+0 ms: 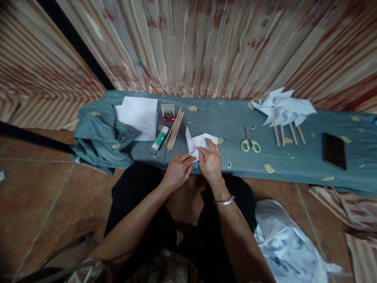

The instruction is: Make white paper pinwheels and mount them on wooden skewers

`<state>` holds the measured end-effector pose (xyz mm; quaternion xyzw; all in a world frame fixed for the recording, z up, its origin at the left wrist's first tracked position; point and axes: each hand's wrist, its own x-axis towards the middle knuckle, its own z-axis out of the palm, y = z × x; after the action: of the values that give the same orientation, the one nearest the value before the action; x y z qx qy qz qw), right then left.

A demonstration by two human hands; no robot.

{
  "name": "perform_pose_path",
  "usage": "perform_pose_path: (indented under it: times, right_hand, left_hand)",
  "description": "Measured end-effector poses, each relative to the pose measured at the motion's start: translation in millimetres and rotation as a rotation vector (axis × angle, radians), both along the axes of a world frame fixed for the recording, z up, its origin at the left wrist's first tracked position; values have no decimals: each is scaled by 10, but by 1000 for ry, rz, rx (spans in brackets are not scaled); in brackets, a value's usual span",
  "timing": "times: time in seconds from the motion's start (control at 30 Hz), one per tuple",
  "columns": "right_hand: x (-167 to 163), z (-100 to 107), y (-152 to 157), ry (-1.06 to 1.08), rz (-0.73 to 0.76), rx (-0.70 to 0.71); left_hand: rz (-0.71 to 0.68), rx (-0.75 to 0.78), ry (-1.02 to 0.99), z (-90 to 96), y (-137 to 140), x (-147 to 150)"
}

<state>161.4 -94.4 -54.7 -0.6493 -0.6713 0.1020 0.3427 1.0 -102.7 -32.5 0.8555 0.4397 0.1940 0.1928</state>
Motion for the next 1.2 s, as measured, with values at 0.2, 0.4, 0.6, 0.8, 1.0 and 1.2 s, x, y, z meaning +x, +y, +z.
perform_pose_path:
  times: [0.2,0.4,0.6,0.8,1.0,1.2]
  right_hand:
    - [-27,-16,-125,-84,31,-55]
    - [-23,4,-116,-141,50,-52]
    - [-24,46,-82,-298,19,-97]
    - [-47,11,-100,-343,-6,-85]
    - [51,-55,-43,-183,-2,-39]
    - [255,-105,94,87,-10,52]
  left_hand:
    - [11,21,-18,-24,-3,6]
    - [17,52,7,-36,-5,23]
    - [12,75,-3,-86,-1,28]
    - [16,91,-35,-152,9,37]
    - [44,85,-36,-126,-4,52]
    - [65,72,-41,-112,-10,61]
